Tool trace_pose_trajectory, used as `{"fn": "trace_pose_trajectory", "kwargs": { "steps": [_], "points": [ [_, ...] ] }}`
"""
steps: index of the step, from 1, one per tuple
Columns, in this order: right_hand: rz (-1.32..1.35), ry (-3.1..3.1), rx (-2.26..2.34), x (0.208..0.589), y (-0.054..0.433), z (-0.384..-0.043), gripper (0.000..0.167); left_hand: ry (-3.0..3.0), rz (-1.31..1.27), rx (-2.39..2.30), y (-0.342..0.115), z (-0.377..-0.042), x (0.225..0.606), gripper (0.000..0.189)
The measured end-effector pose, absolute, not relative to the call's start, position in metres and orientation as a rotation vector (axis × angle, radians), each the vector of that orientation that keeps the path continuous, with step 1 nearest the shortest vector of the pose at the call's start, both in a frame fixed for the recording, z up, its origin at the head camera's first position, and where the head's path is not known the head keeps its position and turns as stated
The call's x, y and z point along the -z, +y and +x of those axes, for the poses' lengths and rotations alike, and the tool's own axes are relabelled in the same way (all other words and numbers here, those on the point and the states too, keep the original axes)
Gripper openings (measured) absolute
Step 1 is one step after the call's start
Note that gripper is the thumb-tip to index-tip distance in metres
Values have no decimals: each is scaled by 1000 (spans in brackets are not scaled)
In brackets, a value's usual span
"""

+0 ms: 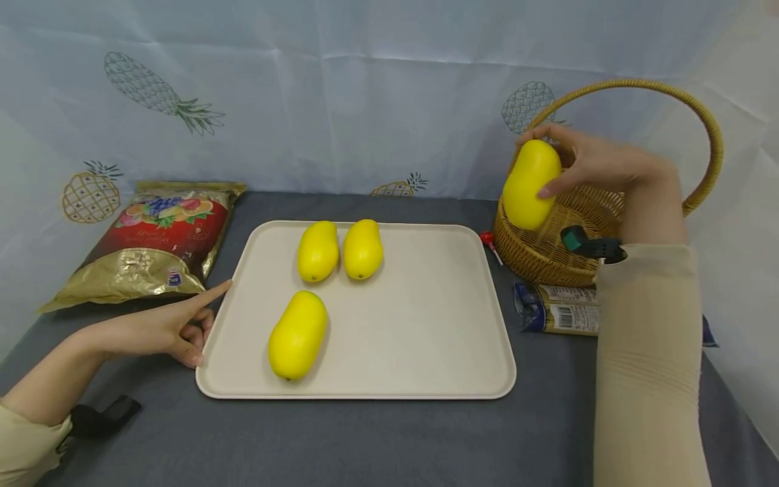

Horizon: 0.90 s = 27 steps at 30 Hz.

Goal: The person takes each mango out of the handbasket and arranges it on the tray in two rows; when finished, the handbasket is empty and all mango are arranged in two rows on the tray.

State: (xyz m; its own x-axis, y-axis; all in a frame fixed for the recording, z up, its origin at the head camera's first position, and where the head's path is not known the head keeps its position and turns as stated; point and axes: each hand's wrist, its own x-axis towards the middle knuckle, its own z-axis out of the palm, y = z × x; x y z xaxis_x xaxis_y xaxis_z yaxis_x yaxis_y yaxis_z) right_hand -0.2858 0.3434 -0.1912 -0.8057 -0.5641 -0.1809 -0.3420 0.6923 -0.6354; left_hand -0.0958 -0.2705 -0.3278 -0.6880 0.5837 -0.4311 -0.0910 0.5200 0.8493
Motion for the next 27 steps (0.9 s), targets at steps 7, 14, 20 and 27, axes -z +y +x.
{"fn": "trace_pose_trajectory", "kwargs": {
  "steps": [7,14,20,27],
  "points": [
    [-889,2511,932,178,309,-271,88,2048,392,-1193,-271,-96,328,122],
    [-926,2496,933,172,278,-257,88,2044,397,-1197,-270,-96,328,122],
    [-905,2419,1018,180,255,-248,85,2045,401,-1198,-269,-96,327,122],
    [-909,2394,1008,190,232,-242,82,2037,402,-1199,-270,-96,327,122]
  ]
}}
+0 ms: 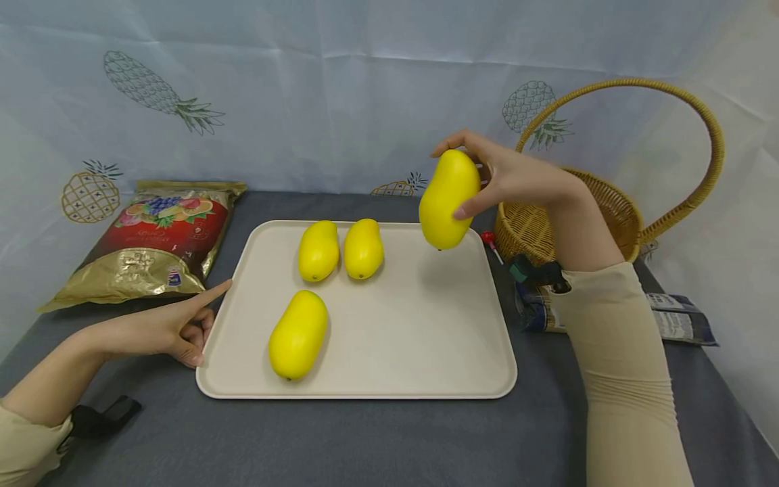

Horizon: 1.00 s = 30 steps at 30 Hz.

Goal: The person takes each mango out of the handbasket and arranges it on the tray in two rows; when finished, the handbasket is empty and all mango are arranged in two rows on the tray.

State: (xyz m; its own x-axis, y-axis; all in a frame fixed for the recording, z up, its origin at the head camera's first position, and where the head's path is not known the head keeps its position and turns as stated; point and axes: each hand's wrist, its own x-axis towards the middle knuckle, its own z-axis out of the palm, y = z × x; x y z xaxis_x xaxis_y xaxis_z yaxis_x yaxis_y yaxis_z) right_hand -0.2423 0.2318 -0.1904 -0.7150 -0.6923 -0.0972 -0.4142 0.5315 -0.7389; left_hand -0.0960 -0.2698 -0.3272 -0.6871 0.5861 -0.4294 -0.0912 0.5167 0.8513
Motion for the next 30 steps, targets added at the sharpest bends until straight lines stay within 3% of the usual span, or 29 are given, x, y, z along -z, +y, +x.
{"fn": "trace_pose_trajectory", "kwargs": {
  "steps": [30],
  "points": [
    [-963,2192,935,251,171,-228,80,2047,395,-1196,-270,-96,327,122]
  ]
}}
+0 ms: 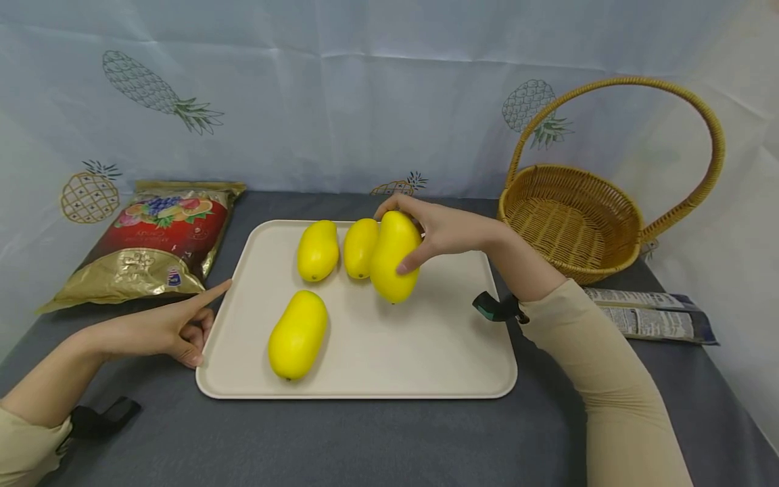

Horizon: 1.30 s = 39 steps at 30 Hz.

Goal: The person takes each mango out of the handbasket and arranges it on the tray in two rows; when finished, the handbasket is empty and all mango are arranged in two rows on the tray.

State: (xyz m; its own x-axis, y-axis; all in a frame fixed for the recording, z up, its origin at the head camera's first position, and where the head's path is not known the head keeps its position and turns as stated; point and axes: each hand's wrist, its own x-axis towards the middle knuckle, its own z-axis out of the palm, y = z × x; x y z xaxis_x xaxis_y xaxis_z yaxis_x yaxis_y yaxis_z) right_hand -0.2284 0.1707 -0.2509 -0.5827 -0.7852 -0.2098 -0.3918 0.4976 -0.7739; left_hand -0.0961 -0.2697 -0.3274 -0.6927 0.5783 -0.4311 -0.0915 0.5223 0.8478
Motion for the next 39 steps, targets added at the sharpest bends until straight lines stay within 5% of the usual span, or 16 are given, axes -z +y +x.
{"fn": "trace_pose_trajectory", "kwargs": {
  "steps": [39],
  "points": [
    [-986,2012,875,292,138,-192,82,2048,396,-1199,-270,-97,329,123]
  ]
}}
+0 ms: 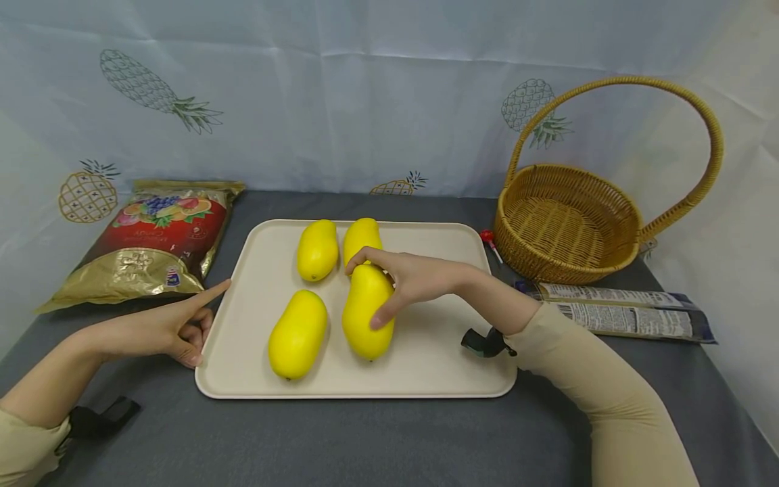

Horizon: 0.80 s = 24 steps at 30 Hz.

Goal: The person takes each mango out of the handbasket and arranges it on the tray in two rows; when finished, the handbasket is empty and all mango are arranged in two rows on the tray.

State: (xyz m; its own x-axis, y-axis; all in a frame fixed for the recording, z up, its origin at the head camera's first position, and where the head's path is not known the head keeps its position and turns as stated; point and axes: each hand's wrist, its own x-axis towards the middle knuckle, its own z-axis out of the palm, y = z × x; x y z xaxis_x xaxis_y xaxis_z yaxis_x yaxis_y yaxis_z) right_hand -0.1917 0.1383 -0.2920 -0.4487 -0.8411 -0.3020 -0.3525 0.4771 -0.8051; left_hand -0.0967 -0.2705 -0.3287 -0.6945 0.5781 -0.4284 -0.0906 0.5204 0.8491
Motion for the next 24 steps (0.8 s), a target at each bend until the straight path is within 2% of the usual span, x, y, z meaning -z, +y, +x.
{"fn": "trace_pose_trajectory", "kwargs": {
  "steps": [24],
  "points": [
    [-931,2034,821,309,131,-180,79,2043,395,-1201,-269,-97,328,123]
  ]
}}
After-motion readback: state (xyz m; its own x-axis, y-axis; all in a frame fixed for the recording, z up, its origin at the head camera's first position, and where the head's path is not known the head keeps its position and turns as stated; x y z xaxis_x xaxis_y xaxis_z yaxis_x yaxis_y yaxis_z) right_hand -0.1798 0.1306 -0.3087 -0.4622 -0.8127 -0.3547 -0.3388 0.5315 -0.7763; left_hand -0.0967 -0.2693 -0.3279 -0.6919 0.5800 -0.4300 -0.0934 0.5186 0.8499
